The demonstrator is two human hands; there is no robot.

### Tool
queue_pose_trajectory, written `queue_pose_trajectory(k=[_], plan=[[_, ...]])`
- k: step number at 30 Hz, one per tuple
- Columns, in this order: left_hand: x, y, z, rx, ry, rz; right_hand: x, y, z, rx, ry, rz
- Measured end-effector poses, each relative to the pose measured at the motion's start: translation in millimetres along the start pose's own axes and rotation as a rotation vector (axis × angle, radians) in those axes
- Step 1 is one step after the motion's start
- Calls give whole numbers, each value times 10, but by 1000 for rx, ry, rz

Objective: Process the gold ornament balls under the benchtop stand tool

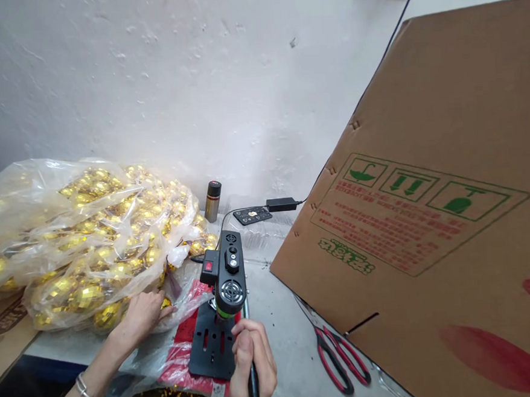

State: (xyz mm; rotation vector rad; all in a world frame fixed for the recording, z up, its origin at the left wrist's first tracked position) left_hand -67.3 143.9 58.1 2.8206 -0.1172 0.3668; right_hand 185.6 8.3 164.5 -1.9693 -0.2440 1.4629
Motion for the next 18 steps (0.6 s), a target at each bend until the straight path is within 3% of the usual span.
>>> queue_pose_trajectory(k=[3, 6, 8, 10, 13, 15, 18], plan=[[9, 93, 143, -32, 10, 27, 44, 62, 34, 38, -44, 90], [52, 117, 158, -15, 73, 74, -2, 26, 29, 23, -18, 44], [93, 114, 110, 19, 322, 160, -97, -39, 11, 0, 21, -47], [122, 108, 104, 8, 744, 245, -207, -119, -10, -15, 55, -115], [230, 114, 262, -104, 1311, 281, -321, -252, -38, -16, 71, -90], [345, 137, 411, -159, 1477, 276, -383, -331, -36, -34, 72, -57], [486, 162, 612, -130, 1377, 282, -435, -403, -30, -61, 71, -28]])
Point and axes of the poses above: each hand's wrist, its own y-axis away from the middle knuckle, its own z-axis out of the palm, x = y × z, the point moved 9 cm from there along -y, towards the middle knuckle, and after that the axes turned 13 degrees about -x, right-handed, at the moved point
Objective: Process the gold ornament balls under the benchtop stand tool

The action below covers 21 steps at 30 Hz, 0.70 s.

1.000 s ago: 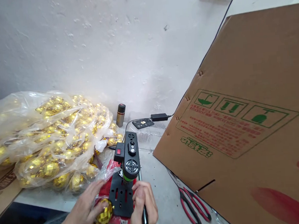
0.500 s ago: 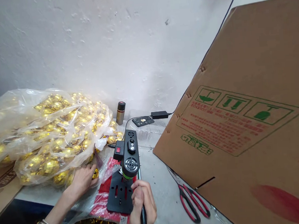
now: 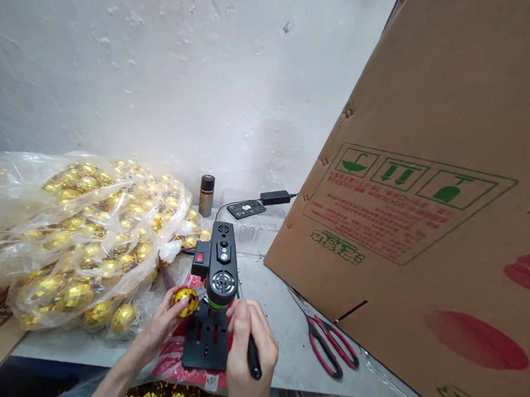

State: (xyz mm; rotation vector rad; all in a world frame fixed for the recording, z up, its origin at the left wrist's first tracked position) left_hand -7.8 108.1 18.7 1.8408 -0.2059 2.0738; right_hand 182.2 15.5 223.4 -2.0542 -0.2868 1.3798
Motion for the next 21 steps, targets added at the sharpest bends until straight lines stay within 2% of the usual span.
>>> queue_pose_trajectory(k=[3, 6, 9, 14, 21], plan=[[-123, 11, 128, 35, -269, 59, 2, -14, -3, -12, 9, 11], [-211, 37, 276, -3, -448, 119, -7, 4, -1, -17, 15, -18], [-209, 96, 381, -28, -579, 189, -3, 36, -2, -24, 7, -35], [-135, 176, 474, -38, -661, 270, 89, 110, 7, -63, 20, 1], [-118, 14, 522, -33, -739, 209, 165, 172, 22, -96, 27, -29]])
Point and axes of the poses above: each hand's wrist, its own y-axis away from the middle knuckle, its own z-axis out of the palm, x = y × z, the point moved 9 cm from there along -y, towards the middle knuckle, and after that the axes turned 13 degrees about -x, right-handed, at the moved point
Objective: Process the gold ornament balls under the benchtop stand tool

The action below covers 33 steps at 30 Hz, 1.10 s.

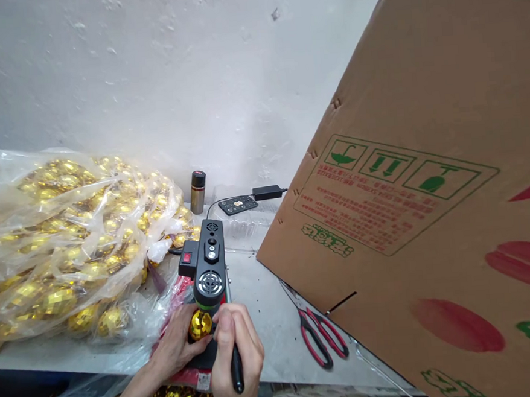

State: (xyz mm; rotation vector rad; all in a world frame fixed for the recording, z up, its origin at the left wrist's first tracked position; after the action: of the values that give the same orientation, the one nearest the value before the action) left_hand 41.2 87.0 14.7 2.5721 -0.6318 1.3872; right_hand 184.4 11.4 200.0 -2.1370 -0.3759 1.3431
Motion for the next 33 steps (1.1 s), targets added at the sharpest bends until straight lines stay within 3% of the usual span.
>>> queue_pose_trajectory(k=[5, 11, 33], plan=[[-34, -67, 58, 0, -69, -41, 61, 100, 44, 7, 22, -74], [-71, -45, 97, 21, -91, -6, 172, 307, 112, 137, 66, -236], [-88, -54, 96, 40, -25, -14, 239, 339, 170, 221, 93, -262]])
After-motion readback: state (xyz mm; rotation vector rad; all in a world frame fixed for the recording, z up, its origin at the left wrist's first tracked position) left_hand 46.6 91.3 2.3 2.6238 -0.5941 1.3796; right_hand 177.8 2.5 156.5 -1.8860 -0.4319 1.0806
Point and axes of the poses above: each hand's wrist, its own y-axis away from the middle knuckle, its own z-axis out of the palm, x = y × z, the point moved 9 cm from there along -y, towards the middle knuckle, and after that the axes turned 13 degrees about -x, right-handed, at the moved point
